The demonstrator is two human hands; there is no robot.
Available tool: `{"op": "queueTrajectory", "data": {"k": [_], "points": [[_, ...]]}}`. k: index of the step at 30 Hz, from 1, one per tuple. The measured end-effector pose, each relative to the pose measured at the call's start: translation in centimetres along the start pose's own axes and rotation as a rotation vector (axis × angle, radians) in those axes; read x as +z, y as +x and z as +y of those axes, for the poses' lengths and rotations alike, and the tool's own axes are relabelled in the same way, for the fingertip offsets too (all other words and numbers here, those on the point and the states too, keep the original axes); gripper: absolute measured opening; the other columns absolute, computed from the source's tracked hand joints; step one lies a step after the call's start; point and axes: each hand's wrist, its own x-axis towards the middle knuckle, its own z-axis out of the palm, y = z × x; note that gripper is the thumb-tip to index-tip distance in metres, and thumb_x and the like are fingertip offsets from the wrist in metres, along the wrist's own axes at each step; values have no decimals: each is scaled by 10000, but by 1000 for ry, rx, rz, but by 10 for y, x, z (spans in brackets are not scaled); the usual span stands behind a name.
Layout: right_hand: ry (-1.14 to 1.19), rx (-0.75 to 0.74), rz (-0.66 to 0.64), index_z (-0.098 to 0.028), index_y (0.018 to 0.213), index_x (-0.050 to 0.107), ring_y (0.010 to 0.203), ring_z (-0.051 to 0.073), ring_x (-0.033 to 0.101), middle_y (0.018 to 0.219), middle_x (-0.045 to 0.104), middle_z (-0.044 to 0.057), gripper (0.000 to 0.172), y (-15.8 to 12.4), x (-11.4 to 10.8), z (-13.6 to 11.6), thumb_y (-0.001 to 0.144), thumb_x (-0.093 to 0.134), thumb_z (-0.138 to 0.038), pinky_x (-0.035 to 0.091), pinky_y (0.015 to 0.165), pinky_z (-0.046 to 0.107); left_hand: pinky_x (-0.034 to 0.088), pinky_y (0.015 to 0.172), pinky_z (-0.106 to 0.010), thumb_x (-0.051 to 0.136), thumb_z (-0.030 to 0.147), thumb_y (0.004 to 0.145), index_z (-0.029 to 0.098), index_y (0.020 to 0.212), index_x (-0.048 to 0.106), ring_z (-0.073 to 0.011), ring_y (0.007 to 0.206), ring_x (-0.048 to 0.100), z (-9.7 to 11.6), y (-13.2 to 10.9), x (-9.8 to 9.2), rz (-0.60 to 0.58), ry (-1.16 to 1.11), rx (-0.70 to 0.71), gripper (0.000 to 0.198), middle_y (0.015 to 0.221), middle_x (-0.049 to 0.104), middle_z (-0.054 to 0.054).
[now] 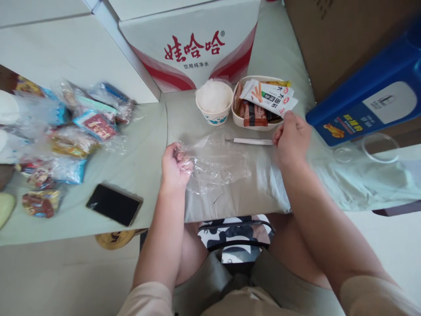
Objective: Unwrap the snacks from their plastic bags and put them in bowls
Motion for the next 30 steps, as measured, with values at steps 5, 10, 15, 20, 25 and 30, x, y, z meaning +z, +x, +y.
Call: {"op": "queueTrajectory", "data": {"k": [5, 10, 15, 20, 25, 30], "points": [[-157, -101, -470, -229, 903, 608, 726, 163, 638, 822, 678, 14, 265, -37, 18, -9, 867, 691, -478, 544, 684, 329, 132, 302, -131, 640, 276, 922, 187, 679, 509, -8, 269, 229, -5, -5, -1, -203, 100, -74, 289, 424, 314, 116], [-236, -138, -829, -225, 1354, 522, 1283, 303, 606, 1419, 606, 162, 593, -53, 24, -3, 831, 714, -427, 522, 1042, 500, 97, 300, -123, 682, 262, 892, 192, 715, 531, -12, 271, 214, -10, -8, -4, -371, 188, -206, 243, 441, 311, 112], [-245, -128, -834, -234, 1527, 364, 1426, 339, 491, 1601, 411, 194, 811, -50, 24, 7, 834, 710, -478, 486, 1108, 534, 90, 303, -123, 673, 279, 892, 204, 752, 569, -18, 273, 180, -10, -9, -11, -508, 223, -184, 190, 435, 275, 111], [-225, -141, -814, -229, 1598, 231, 1434, 330, 484, 1582, 448, 202, 940, -47, 24, 5, 824, 710, -459, 463, 1120, 524, 104, 306, -130, 792, 283, 772, 188, 745, 618, -4, 279, 150, -14, -15, -15, -627, 315, -184, 201, 414, 298, 103], [-208, -38, -1005, -182, 1338, 563, 869, 211, 656, 948, 707, 54, 553, -50, 25, -5, 847, 659, -417, 538, 830, 365, 94, 310, -153, 840, 306, 696, 191, 784, 649, -4, 287, 124, -17, -15, -18, -744, 348, -176, 239, 410, 330, 105], [-160, 5, -919, -196, 823, 589, 673, 133, 483, 728, 568, -15, 269, -48, 25, -13, 844, 636, -460, 416, 667, 279, 104, 343, -157, 734, 301, 779, 191, 807, 623, -14, 314, 204, -12, -7, -19, -600, 292, -33, 159, 454, 368, 96]]}}
